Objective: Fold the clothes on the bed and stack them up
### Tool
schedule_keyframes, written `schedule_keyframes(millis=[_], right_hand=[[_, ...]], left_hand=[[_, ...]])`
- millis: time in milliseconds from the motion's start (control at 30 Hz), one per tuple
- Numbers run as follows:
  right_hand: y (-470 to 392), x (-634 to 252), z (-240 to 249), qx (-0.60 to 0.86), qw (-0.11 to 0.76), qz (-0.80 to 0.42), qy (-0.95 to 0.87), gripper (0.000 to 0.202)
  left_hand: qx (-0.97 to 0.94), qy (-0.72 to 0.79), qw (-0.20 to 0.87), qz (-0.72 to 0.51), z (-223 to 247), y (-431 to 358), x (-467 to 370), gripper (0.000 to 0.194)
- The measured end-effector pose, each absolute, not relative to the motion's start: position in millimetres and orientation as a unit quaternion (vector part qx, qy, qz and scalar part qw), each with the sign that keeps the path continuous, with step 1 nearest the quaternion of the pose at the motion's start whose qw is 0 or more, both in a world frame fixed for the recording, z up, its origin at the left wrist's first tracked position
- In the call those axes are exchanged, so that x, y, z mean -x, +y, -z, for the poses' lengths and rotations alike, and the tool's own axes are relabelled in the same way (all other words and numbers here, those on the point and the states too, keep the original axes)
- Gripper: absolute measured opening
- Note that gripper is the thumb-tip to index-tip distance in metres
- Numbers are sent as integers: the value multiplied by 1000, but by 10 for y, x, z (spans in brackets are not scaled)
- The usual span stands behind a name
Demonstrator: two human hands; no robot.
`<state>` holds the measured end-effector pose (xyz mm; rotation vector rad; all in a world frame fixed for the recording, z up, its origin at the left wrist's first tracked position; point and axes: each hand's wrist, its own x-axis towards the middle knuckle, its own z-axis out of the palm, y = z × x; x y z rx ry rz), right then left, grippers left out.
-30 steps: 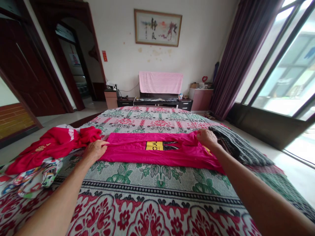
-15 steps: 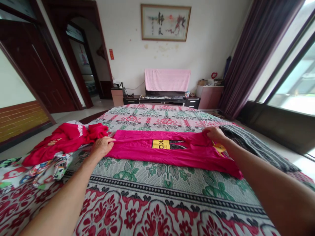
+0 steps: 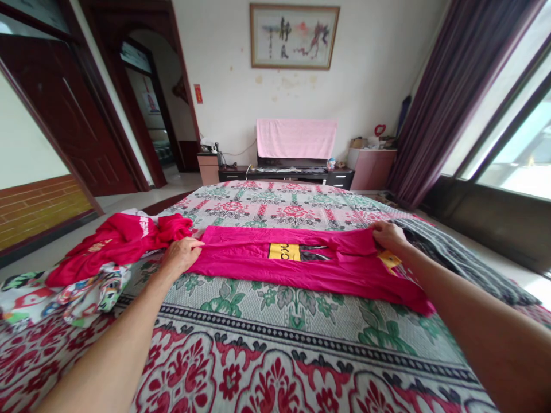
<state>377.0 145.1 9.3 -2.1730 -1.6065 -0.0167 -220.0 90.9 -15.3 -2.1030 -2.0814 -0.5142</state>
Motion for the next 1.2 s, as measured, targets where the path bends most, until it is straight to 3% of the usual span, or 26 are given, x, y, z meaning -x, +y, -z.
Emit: schedule_keyframes(millis=[200,333,500,700,1200], right_hand=[[1478,-3837,-134,792,149,19,-592,33],[1422,-3633,-278,778,177,83,-597,45],[1236,-3008,-374,706,172,38,-686,33],[1057,-2606,-156,678,166,0,-716,29],[1022,-2656,87,643,167,55,-745,27]], left_hand=[[699,-690,77,169,170,921,2214,35],[698,-695,70,158,170,934,2216,36],[704,-689,67,161,148,918,2199,38],[705,-685,65,169,127,884,2174,37],[672,-705,80,211,163,875,2193,35]])
